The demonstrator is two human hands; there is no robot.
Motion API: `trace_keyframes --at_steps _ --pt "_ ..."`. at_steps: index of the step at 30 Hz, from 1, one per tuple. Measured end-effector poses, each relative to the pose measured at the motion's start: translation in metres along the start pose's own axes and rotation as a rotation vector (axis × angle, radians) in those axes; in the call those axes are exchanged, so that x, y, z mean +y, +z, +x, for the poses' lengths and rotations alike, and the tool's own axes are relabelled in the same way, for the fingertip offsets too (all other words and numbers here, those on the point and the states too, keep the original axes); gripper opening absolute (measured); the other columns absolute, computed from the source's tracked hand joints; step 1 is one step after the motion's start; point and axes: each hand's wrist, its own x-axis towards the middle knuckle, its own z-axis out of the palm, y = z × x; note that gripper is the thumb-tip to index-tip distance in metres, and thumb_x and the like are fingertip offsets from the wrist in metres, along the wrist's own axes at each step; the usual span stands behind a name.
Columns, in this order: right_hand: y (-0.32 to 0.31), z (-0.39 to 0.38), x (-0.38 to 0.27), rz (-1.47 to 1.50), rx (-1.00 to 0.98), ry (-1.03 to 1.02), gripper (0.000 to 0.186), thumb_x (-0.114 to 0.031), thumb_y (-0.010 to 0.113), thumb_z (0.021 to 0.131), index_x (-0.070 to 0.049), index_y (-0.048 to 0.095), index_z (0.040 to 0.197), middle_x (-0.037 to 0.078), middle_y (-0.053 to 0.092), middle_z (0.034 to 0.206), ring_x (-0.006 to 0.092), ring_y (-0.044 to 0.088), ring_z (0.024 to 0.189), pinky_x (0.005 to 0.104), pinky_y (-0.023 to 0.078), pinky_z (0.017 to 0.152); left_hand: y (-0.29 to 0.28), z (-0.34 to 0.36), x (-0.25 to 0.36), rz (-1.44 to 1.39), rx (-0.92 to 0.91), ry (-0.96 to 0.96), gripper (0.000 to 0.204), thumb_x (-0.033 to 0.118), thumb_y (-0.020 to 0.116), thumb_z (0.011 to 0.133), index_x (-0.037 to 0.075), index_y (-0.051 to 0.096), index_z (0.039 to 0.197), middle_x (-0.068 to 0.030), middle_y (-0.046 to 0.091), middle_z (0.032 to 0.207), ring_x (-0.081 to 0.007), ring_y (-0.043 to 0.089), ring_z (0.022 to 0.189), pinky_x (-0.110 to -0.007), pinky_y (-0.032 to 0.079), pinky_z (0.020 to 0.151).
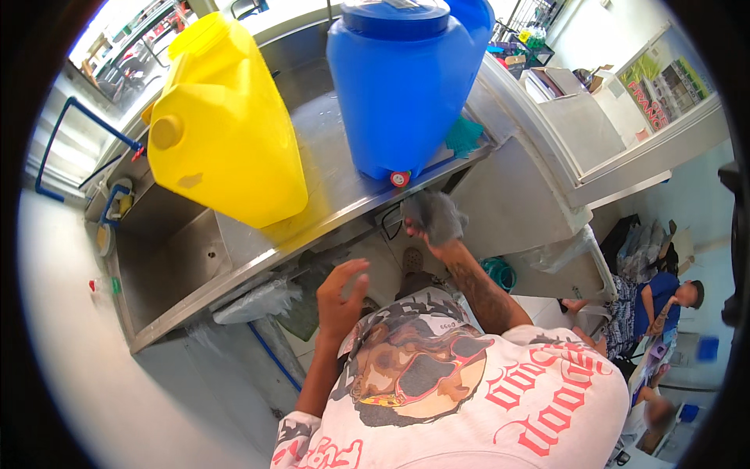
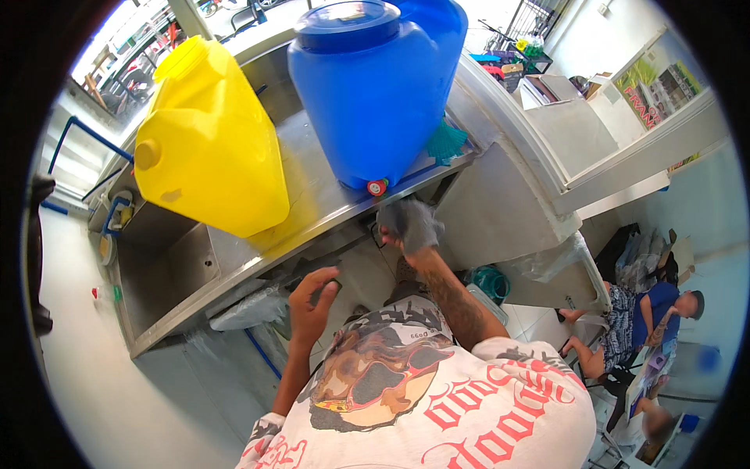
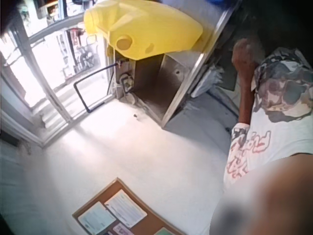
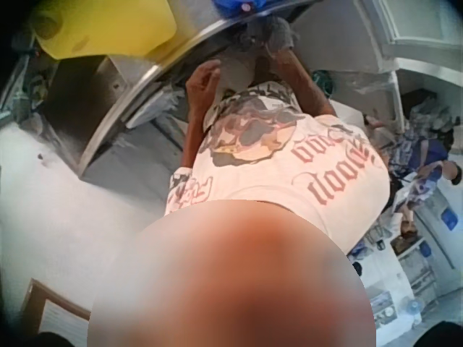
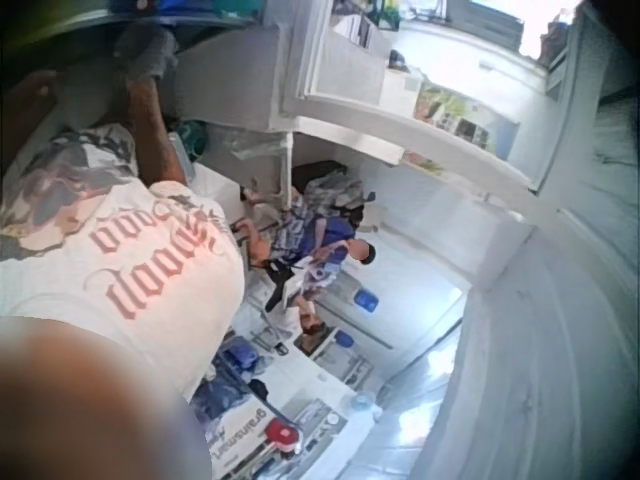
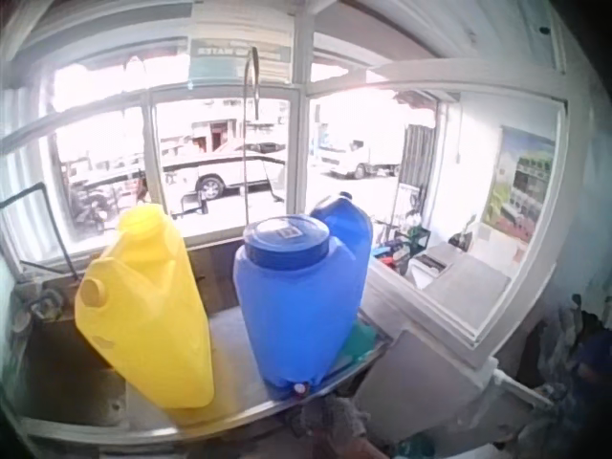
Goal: The person pours water from a blue container into a sink, then wipes the container with a cloth. They use a hot air gun to heat and attach a green plastic piece to the container's spout area, pressing it into place.
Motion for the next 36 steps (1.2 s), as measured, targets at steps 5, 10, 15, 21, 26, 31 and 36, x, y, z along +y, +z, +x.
trace_keyframes --at_steps 5,10,15,21,26,31,36 --pt "0.054 0.050 -0.017 -0.114 0.066 0.112 0.040 -0.048 0.051 0.099 -0.010 0.059 0.105 0.007 0.065 0.079 0.0203 0.062 0.058 0.0377 0.052 0.050 -0.032 -0.044 -0.032 -0.236 0.161 -0.398 0.018 0.013 0.065 0.097 0.002 0.071 0.109 -0.0043 0.071 0.097 -0.0081 0.063 0.087 -0.025 0.050 0.079" --pt "0.062 0.036 -0.027 -0.250 0.168 -0.002 0.038 -0.047 0.061 0.097 -0.011 0.059 0.084 0.007 0.063 0.069 0.0182 0.057 0.055 0.0341 0.044 0.047 -0.031 -0.037 -0.032 -0.236 0.194 -0.330 0.018 0.014 0.064 0.097 0.002 0.072 0.108 -0.0030 0.070 0.095 -0.0081 0.062 0.085 -0.024 0.050 0.077" --pt "0.065 -0.018 -0.098 -0.516 0.000 -0.634 0.044 -0.044 0.057 0.100 -0.001 0.068 0.098 0.007 0.064 0.077 0.0141 0.056 0.062 0.0301 0.045 0.056 -0.034 0.005 -0.002 -0.186 0.176 -0.374 0.018 0.013 0.063 0.098 0.002 0.072 0.110 -0.0006 0.070 0.100 -0.0057 0.060 0.092 -0.022 0.047 0.082" --pt "0.131 -0.021 -0.231 0.129 -0.396 -0.924 0.046 -0.035 0.048 0.106 -0.002 0.051 0.138 0.012 0.060 0.124 0.0195 0.062 0.102 0.0351 0.052 0.086 -0.023 0.129 0.078 0.048 0.127 0.180 0.013 0.006 0.063 0.095 0.000 0.071 0.103 -0.0088 0.072 0.101 -0.0164 0.066 0.094 -0.028 0.050 0.085" --pt "0.150 0.027 -0.252 -1.228 0.068 -1.734 0.069 -0.044 0.053 0.098 -0.003 0.037 0.152 0.023 0.044 0.148 0.0392 0.035 0.143 0.0535 0.024 0.118 -0.014 0.239 0.142 -0.039 0.372 0.530 0.010 0.002 0.060 0.096 -0.001 0.068 0.100 -0.0140 0.068 0.116 -0.0232 0.065 0.107 -0.032 0.048 0.095" --pt "0.121 0.057 -0.285 -1.056 0.040 -1.791 0.067 -0.038 0.052 0.098 -0.003 0.034 0.152 0.018 0.036 0.157 0.0374 0.025 0.150 0.0574 0.008 0.122 0.001 0.331 0.160 -0.180 0.564 0.474 0.032 0.027 0.049 0.105 0.001 0.067 0.112 -0.0133 0.066 0.120 -0.0224 0.062 0.111 -0.034 0.046 0.101" --pt "0.152 0.088 -0.331 -1.380 -0.014 -1.759 0.050 -0.035 0.054 0.094 -0.011 0.056 0.138 0.010 0.043 0.152 0.0309 0.021 0.151 0.0617 0.008 0.120 -0.003 0.353 0.144 -0.565 0.281 0.254 0.060 0.050 0.032 0.108 0.001 0.062 0.125 -0.0133 0.067 0.121 -0.0204 0.063 0.112 -0.032 0.047 0.101"
